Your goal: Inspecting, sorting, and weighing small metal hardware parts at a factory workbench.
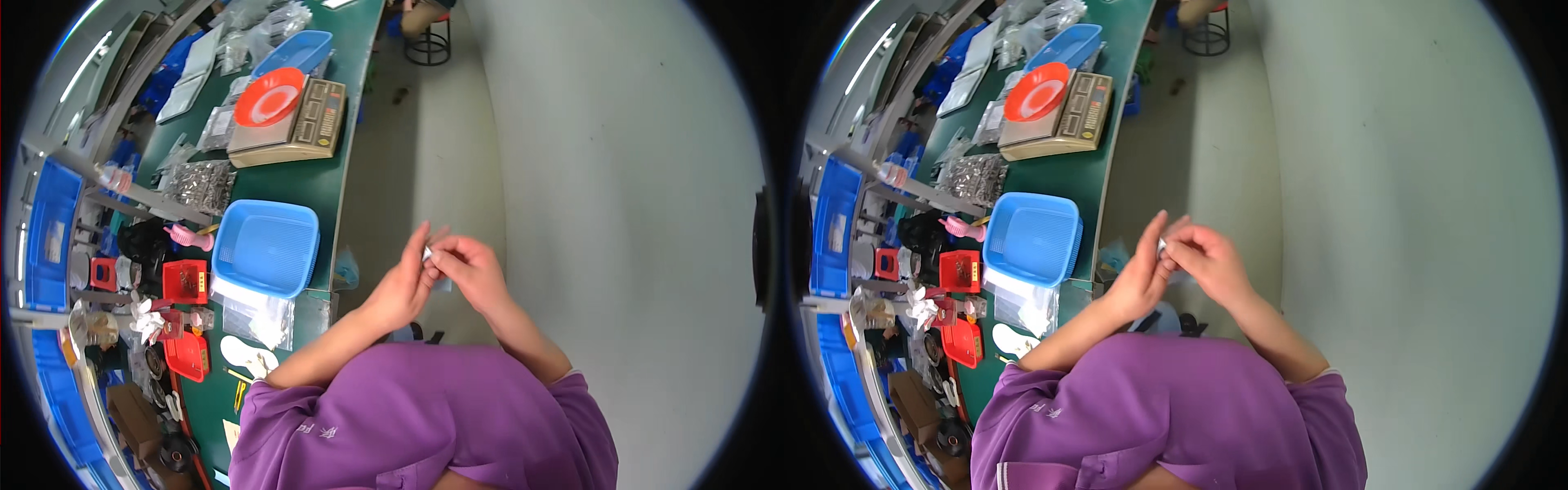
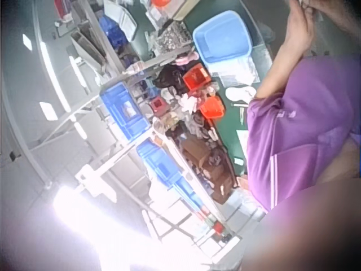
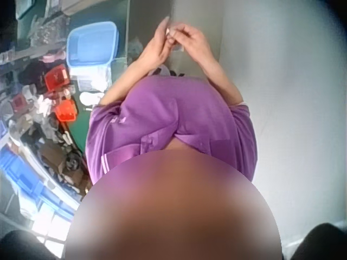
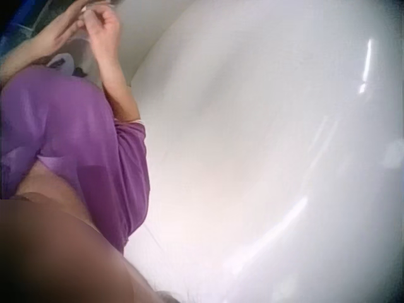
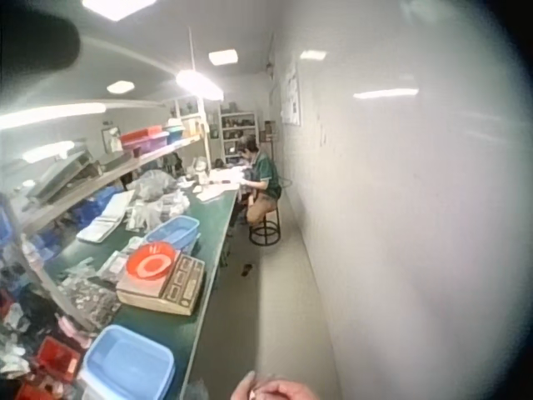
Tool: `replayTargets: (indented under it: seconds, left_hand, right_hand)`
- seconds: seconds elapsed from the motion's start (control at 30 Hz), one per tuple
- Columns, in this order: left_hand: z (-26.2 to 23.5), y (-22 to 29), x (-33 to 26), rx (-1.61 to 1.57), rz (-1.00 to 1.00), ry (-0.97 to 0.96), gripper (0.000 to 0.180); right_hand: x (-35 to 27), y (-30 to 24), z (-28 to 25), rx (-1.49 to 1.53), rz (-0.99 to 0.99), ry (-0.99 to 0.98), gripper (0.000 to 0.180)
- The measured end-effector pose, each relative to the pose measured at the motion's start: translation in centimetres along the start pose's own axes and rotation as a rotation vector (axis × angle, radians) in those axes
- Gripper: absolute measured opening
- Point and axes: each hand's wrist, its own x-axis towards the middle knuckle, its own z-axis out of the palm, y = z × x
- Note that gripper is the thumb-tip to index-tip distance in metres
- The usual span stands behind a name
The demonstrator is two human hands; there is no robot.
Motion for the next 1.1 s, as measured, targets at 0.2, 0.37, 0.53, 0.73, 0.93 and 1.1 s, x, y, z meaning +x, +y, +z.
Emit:
replayTargets:
  seconds: [0.2,0.37,0.53,0.73,0.93,1.1]
  left_hand:
    - [-3.8,0.7,3.9,-0.051,0.046,-0.023,0.054]
    - [-7.3,-2.2,8.6,0.123,0.079,0.091,0.053]
    - [-12.4,-5.1,15.2,0.133,0.043,0.143,0.054]
    - [-17.0,-7.0,21.9,0.175,0.027,0.19,0.055]
    - [-19.6,-8.9,28.5,0.232,-0.058,0.208,0.058]
    - [-20.7,-10.5,35.7,0.404,-0.051,0.286,0.062]
  right_hand:
    - [4.7,-3.4,1.3,0.011,0.002,-0.036,0.014]
    - [11.9,-3.7,0.7,0.011,0.054,-0.07,0.012]
    - [21.6,-5.5,0.7,-0.084,0.097,-0.081,0.009]
    - [30.8,-8.2,0.0,-0.177,0.138,-0.15,0.008]
    - [38.8,-9.6,-2.5,-0.112,0.174,-0.22,0.008]
    - [46.4,-11.5,-6.2,-0.097,0.244,-0.281,0.007]
